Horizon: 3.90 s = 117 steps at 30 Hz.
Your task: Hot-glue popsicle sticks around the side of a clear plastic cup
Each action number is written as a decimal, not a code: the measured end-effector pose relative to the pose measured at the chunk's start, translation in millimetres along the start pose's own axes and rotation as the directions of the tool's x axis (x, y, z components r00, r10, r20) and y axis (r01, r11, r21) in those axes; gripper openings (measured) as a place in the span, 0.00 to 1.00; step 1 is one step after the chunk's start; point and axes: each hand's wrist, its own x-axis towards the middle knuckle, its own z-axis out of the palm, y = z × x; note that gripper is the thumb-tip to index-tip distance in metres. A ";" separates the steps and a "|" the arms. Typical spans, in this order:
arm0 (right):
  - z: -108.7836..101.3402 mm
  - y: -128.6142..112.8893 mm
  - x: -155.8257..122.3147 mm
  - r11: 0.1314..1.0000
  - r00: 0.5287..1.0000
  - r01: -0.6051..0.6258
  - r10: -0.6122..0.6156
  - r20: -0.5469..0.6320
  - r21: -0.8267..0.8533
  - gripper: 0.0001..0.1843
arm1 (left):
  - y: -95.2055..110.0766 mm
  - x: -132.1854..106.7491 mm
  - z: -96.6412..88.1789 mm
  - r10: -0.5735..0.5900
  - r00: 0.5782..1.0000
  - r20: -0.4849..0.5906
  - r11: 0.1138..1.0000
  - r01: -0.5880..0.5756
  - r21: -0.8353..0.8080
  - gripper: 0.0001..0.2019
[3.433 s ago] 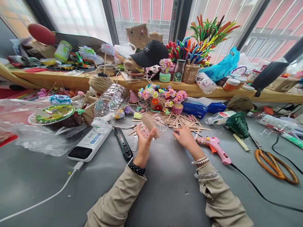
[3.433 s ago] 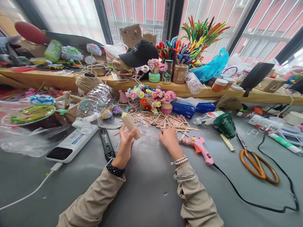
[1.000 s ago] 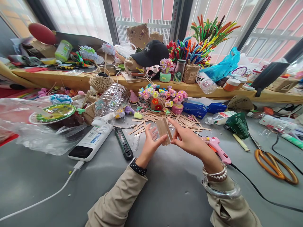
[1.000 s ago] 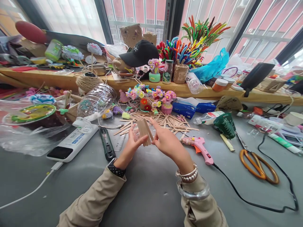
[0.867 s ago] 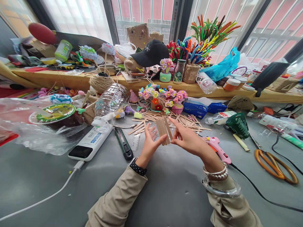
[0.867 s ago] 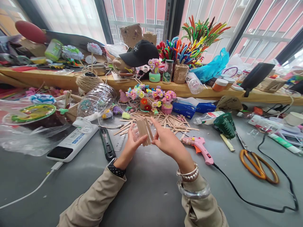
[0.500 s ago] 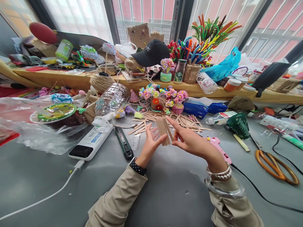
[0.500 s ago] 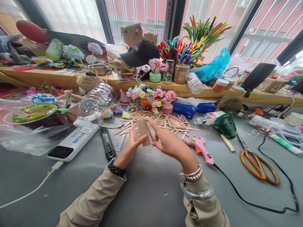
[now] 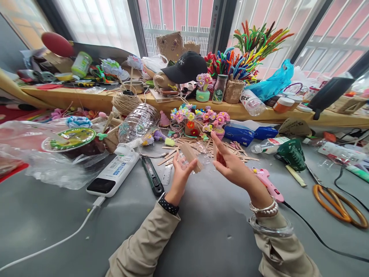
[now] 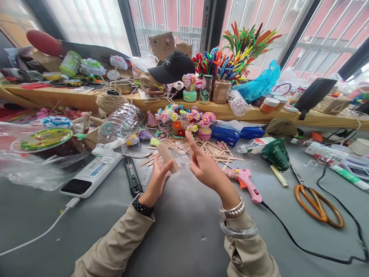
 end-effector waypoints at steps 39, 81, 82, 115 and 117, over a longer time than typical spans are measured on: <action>61.1 11.0 -29.4 0.974 0.993 0.023 0.004 -0.118 0.227 0.23 | -2.3 -1.3 0.7 -0.031 0.999 -0.026 0.996 0.033 0.081 0.36; 63.8 34.4 -28.3 0.979 0.641 -0.193 0.181 -0.746 0.072 0.16 | -0.7 15.1 -3.7 0.508 0.498 0.703 -0.217 -0.716 0.664 0.38; 65.5 28.8 -29.3 0.985 0.644 -0.171 0.123 -0.755 0.014 0.16 | -1.2 15.3 -3.8 0.509 0.498 0.702 -0.215 -0.716 0.664 0.38; 34.7 16.4 6.9 0.985 0.829 -0.050 0.132 -0.543 0.163 0.12 | -6.3 12.0 -2.8 0.546 0.692 0.472 0.346 -0.700 0.625 0.47; 33.4 14.0 11.7 0.975 0.843 -0.061 0.166 -0.511 0.215 0.13 | -5.0 12.4 -3.1 0.528 0.718 0.454 0.402 -0.682 0.611 0.48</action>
